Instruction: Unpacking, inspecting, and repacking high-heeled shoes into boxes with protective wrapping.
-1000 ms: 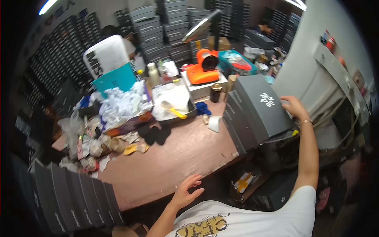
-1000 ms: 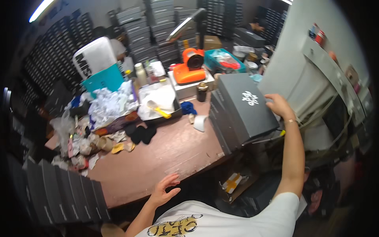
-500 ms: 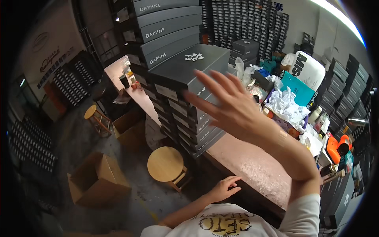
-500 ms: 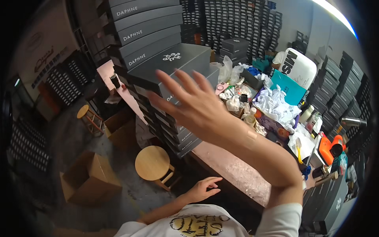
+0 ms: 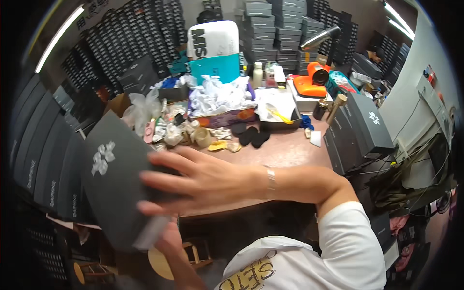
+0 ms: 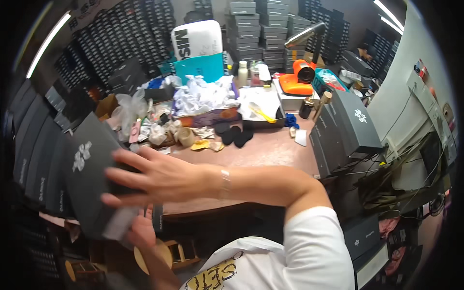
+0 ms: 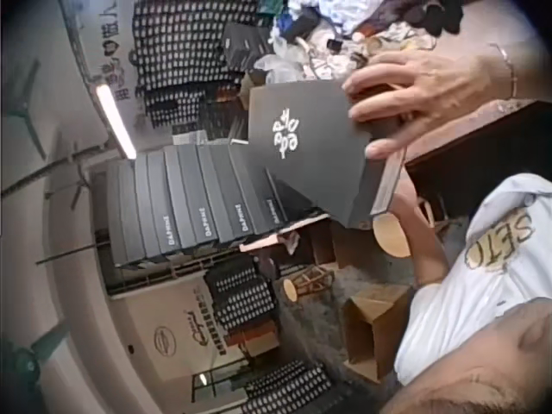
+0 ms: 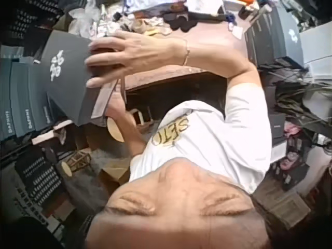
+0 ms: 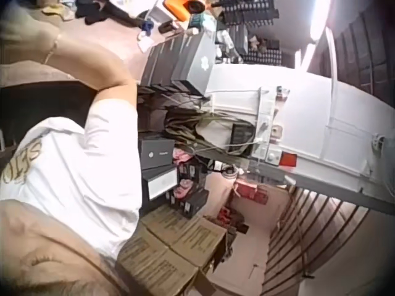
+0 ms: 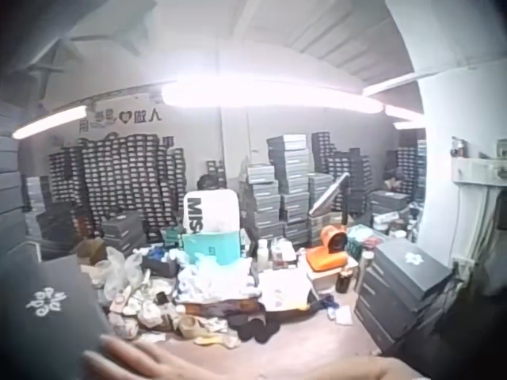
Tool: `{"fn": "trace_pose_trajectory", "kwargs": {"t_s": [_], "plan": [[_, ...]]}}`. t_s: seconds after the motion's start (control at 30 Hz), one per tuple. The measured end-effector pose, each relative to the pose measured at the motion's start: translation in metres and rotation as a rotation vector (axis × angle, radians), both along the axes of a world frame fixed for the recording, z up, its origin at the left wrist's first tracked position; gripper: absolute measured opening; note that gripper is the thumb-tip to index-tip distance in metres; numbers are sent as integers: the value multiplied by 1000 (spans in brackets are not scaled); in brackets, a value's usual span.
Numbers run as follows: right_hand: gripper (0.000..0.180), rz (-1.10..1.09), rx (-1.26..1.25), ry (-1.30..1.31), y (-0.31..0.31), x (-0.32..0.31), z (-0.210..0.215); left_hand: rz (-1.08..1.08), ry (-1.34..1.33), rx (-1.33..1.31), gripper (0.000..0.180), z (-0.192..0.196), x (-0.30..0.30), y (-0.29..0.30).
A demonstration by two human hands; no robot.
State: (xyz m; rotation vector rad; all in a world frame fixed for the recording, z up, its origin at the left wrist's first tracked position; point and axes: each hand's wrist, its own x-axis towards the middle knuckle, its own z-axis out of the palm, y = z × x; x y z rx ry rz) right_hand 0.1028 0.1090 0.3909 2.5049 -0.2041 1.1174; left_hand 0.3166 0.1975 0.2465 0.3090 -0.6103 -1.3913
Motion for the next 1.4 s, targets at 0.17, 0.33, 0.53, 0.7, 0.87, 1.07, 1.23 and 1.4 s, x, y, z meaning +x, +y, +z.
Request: {"fn": "trace_pose_trajectory", "kwargs": {"t_s": [0.17,0.33,0.53,0.7,0.87,1.07,1.23,1.4], "plan": [[54,-23,573,39,52,-125,-119,-329,287,204,56,-14,-81,-34],[57,-264,895,47,77,-158,-242,-243,-84,700,59,-146,-121,-61],[73,-696,1777,-651,39,-166,-357,-156,-777,876,50,-243,-165,-104],[32,-316,2610,-1099,-8,-201,-362,-351,-317,1041,49,-192,-147,-131],[34,-45,2385,-1398,-20,-160,-269,-243,-927,665,44,-203,-90,-129],[41,-67,1890,-457,12,-27,-242,-124,-1391,306,74,-192,-20,-160],[11,88,1370,-583,-1,-64,-11,18,-1598,116,55,-223,-12,-149],[36,412,1196,-769,17,-38,47,-69,-1412,-132,32,-187,-81,-170]]}}
